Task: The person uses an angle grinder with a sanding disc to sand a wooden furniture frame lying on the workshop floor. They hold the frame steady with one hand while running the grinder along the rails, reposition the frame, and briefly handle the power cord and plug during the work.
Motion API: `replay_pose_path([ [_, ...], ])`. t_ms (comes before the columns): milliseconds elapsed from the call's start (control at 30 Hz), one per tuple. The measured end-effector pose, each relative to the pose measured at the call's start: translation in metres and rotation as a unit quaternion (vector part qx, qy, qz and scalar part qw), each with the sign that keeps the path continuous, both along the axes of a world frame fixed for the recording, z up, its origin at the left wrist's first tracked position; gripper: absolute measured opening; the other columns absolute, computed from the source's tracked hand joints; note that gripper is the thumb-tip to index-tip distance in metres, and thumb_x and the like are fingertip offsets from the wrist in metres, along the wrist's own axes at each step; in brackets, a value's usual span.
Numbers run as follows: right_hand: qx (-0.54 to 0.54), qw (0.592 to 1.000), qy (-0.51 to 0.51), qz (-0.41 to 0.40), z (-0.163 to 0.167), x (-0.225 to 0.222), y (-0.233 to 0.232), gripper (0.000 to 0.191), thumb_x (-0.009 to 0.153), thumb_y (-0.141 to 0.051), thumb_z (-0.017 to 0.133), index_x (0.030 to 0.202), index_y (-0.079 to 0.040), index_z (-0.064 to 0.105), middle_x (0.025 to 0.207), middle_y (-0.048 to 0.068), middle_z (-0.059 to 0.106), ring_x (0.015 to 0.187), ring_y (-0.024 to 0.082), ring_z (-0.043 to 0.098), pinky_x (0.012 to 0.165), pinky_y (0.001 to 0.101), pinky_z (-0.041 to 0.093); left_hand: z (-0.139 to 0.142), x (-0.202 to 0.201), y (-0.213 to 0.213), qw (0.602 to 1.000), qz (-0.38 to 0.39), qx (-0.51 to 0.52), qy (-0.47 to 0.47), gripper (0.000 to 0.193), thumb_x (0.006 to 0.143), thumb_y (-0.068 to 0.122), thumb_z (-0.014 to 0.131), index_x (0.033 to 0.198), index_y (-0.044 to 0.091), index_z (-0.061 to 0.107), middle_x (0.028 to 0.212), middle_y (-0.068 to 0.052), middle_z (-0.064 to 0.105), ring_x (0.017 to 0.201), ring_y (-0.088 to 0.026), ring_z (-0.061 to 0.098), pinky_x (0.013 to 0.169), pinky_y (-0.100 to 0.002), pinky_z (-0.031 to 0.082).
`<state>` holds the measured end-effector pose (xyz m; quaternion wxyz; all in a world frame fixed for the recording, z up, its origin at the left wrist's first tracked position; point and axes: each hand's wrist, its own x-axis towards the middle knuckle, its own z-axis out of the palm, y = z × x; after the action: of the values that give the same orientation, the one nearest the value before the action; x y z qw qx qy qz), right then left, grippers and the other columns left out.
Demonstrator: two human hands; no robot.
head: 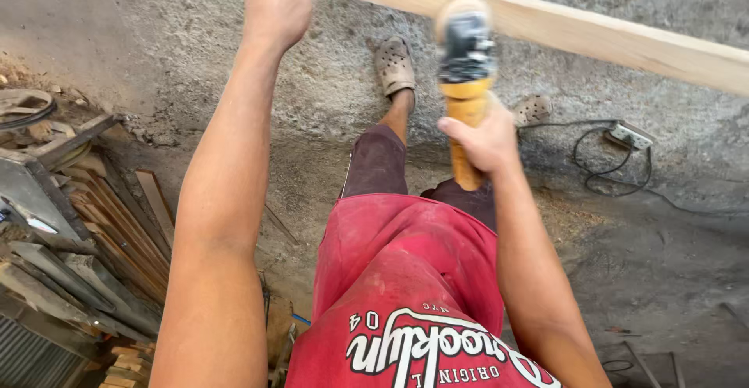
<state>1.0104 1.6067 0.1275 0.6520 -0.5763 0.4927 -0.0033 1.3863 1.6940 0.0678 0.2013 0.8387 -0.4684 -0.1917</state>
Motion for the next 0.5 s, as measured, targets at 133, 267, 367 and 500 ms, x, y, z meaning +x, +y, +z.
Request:
replay_pose_path([
  [133,-0.010,0.992,0.067,0.105,0.009,0.078,0.015,0.051,0.078,-0.029,0.087,0.116,-0.003,0.067,0.103,0.009,0.076,0.093,0.017,0.072,0.087,0.0354,0.056,0.015,0.016,0.076,0.920,0.244,0.194,0.237,0.021,0.103,0.011,0.050,0.096,0.008,0.069,0.080,-0.012,0.075,0.064,-0.022,0.074,0.061,-0.039,0.059],
  [267,-0.009,0.995,0.034,0.097,0.004,0.099,0.015,0.047,0.080,-0.026,0.083,0.117,-0.003,0.067,0.103,0.007,0.074,0.091,0.015,0.069,0.085,0.0345,0.056,0.014,-0.057,0.118,0.853,0.178,0.056,0.488,0.024,0.091,0.003,0.058,0.090,-0.004,0.081,0.109,-0.009,0.078,0.085,-0.020,0.078,0.075,-0.033,0.065],
  [367,0.036,0.997,0.027,0.055,0.001,0.086,0.013,0.043,0.083,-0.025,0.081,0.116,-0.002,0.066,0.103,0.005,0.072,0.090,0.013,0.067,0.082,0.0316,0.057,0.023,-0.143,0.113,0.776,0.211,0.081,0.589,0.054,0.097,0.040,0.063,0.131,-0.001,0.068,0.125,-0.016,0.074,0.116,-0.022,0.069,0.102,-0.036,0.052],
  [500,0.057,0.995,0.041,0.066,-0.002,0.083,0.015,0.038,0.087,-0.024,0.079,0.114,-0.002,0.064,0.101,0.004,0.071,0.088,0.012,0.068,0.078,0.0298,0.057,0.037,-0.193,0.088,0.715,0.251,-0.018,0.652,0.070,0.105,0.049,0.060,0.147,-0.006,0.047,0.147,-0.022,0.056,0.138,-0.026,0.053,0.115,-0.039,0.040],
])
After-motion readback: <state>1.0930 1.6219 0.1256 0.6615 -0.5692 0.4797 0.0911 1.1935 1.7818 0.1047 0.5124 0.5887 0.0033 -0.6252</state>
